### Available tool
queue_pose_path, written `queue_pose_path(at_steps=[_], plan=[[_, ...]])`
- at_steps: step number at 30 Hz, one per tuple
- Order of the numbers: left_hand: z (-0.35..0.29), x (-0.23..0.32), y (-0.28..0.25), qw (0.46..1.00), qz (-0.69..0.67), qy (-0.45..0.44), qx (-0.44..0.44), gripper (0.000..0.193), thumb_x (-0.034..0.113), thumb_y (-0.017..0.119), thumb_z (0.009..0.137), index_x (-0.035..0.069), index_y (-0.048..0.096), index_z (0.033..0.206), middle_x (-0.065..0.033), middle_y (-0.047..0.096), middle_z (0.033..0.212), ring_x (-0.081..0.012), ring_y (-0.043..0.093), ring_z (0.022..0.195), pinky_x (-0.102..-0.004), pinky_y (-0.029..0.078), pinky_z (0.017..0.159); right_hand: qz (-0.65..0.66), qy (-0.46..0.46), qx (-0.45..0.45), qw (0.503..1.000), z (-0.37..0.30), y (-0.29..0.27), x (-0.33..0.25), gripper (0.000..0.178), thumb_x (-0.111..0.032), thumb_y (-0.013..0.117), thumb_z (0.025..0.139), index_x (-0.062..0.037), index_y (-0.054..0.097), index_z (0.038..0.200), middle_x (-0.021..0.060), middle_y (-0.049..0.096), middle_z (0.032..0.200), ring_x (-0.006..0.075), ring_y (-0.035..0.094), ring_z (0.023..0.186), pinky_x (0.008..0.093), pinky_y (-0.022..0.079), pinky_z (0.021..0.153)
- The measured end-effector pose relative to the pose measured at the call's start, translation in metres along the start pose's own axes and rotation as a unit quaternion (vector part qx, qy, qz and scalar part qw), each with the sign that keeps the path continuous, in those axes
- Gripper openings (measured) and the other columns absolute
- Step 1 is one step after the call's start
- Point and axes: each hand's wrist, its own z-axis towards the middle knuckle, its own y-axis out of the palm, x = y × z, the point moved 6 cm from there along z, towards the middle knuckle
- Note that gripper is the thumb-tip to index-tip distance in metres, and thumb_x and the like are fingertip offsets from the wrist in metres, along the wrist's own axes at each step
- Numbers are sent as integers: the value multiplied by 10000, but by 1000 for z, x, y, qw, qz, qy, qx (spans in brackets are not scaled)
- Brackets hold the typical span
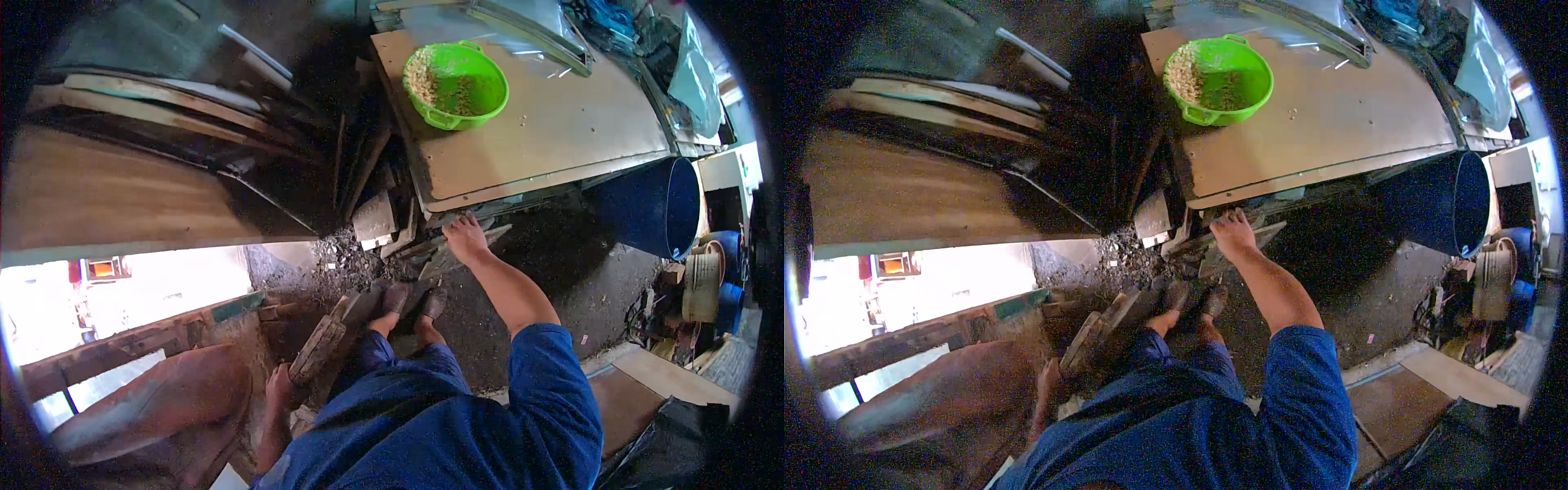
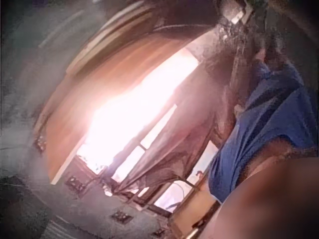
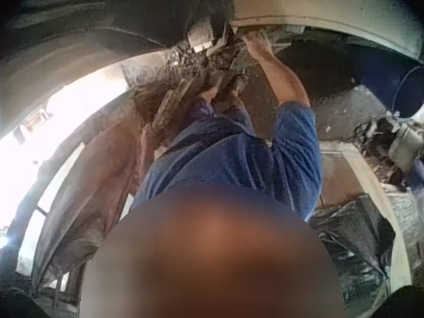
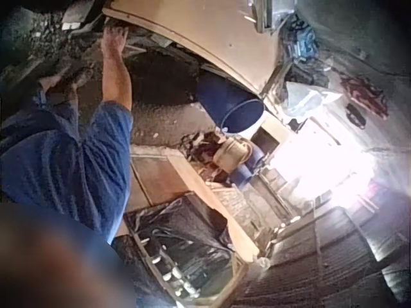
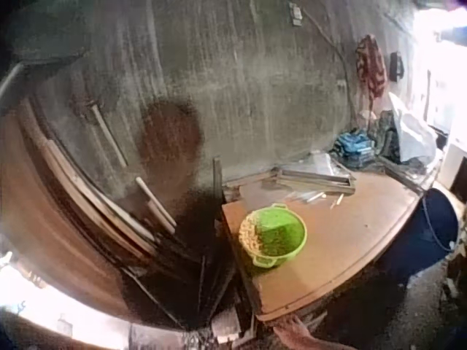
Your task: The person uses a wooden frame to pack soybeans into a plastic bag on a table and then slides the resulting block onto a shelf in a screened rack. They later walk outside to pick up two wooden blocks and carry them back toward the workshop.
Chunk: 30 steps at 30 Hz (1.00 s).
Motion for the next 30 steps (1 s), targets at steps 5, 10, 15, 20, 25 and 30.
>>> queue_pose_path(at_steps=[5, 10, 15, 20, 25, 30], plan=[[5, -45, 27, 999, -1, 16, 50, 662, 353, 806, 563, 71, 520, 1089, -169, 574, 1082, -372, 530, 1048, -462, 414, 866, 84, 6, -97, 992, 5, -17, -35, 211, -145, 477, 866, -109, 502, 1073, 145, 566, 1073, 317, 611, 919, 453, 484, 756], [-1, -27, 15, 998, -3, 25, 50, 705, 334, 822, 540, 83, 522, 1126, -157, 576, 1084, -365, 530, 1053, -456, 406, 879, 42, -24, -161, 986, 0, -12, -49, 257, -168, 447, 903, -128, 471, 1155, 103, 534, 1147, 277, 585, 1014, 417, 481, 817], [-2, -10, 5, 999, 1, 30, 30, 676, 297, 828, 518, 96, 544, 1097, -155, 575, 1088, -355, 532, 1053, -465, 407, 870, 96, -45, -107, 989, -5, -43, -65, 207, -81, 485, 826, -121, 477, 1029, 94, 556, 1014, 291, 595, 955, 419, 487, 769], [12, -34, 32, 994, 21, 89, 52, 437, 285, 670, 725, 86, 534, 1089, -155, 581, 1072, -350, 550, 1024, -456, 421, 846, 33, -147, -2, 989, -10, -98, -89, 226, -41, 500, 799, -121, 496, 1010, 92, 568, 995, 283, 606, 930, 398, 496, 779], [22, -36, 39, 997, 2, 71, 32, 299, 270, 532, 847, 108, 534, 1099, -154, 585, 1122, -350, 537, 1074, -479, 408, 884, 7, -176, -13, 984, -21, -145, -102, 291, -77, 521, 785, -126, 514, 1072, 84, 581, 987, 259, 628, 895, 383, 503, 801], [21, -20, 25, 984, 18, 154, 93, 209, 167, 494, 849, 85, 535, 1037, -151, 598, 967, -346, 588, 924, -495, 429, 796, 24, -199, 75, 977, -41, -203, -111, 243, -87, 539, 749, -125, 544, 990, 67, 580, 926, 264, 636, 841, 389, 517, 752]])
